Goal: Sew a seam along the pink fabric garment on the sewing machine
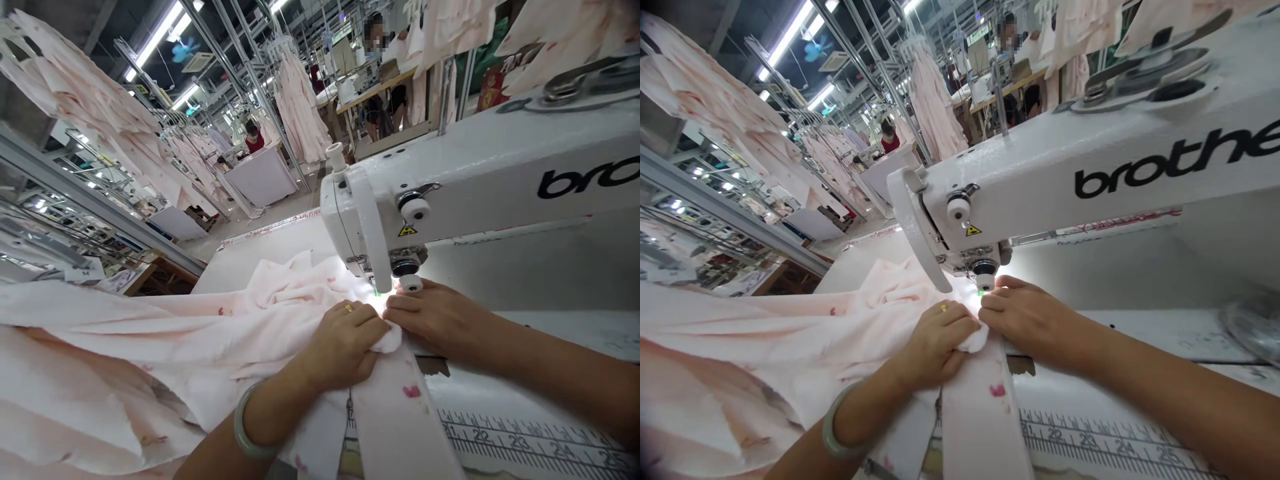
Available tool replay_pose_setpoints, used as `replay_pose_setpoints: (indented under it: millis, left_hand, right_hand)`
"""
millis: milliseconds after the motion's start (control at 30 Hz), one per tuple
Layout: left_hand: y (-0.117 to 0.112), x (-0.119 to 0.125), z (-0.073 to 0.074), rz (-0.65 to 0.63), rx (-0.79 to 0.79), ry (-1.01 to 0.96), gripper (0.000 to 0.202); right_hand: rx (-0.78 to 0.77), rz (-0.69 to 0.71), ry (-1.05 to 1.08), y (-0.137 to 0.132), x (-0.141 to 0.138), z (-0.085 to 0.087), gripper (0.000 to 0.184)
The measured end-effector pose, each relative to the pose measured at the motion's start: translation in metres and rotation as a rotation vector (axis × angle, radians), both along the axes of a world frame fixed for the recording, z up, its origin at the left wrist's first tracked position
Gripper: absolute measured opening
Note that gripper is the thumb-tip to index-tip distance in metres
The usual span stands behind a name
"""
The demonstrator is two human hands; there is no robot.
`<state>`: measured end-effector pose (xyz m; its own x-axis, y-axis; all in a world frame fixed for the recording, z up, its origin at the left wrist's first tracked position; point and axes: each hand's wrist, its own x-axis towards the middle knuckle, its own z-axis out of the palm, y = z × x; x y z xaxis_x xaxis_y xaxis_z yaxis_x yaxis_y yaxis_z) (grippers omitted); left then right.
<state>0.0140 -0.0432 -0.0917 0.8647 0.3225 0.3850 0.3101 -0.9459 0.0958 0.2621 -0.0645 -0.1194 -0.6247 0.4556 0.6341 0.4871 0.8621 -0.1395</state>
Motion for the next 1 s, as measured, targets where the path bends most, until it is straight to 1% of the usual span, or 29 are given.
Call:
replay_pose_setpoints:
  millis: [200,333,400,533,633,700,733,800,900,1000]
  left_hand:
    - [0.0,-0.001,-0.002,-0.005,0.025,0.076,0.015]
    - [0.0,-0.001,-0.005,-0.023,0.056,0.169,0.013]
    - [0.0,-0.001,-0.005,-0.026,0.056,0.197,0.014]
    - [0.001,-0.001,-0.005,-0.011,-0.005,0.138,0.017]
    - [0.001,-0.001,-0.007,-0.01,-0.037,0.073,0.016]
    - [0.001,-0.002,-0.008,-0.003,-0.024,0.032,0.017]
    - [0.001,-0.003,-0.009,0.009,-0.017,0.01,0.018]
    - [0.001,-0.003,-0.008,0.045,-0.025,-0.056,0.02]
    - [-0.002,-0.004,-0.002,0.12,-0.119,-0.18,0.022]
    - [-0.005,-0.003,0.005,0.209,-0.262,-0.282,0.025]
  right_hand:
    - [0.048,0.007,-0.025,0.0,0.003,0.002,0.041]
    - [0.154,0.051,-0.006,-0.001,0.001,-0.001,0.043]
    - [0.192,0.034,0.011,-0.001,0.001,-0.002,0.042]
    - [0.217,-0.025,-0.026,0.001,0.009,0.003,0.045]
    - [0.247,-0.091,-0.06,0.004,0.023,0.011,0.039]
    - [0.234,-0.107,-0.082,0.005,0.031,0.016,0.034]
    - [0.21,-0.098,-0.093,0.005,0.033,0.018,0.034]
    - [0.144,-0.055,-0.099,0.002,0.034,0.022,0.042]
    - [0.035,0.043,-0.105,-0.004,0.028,0.025,0.051]
    - [-0.018,0.088,-0.098,-0.009,0.023,0.025,0.05]
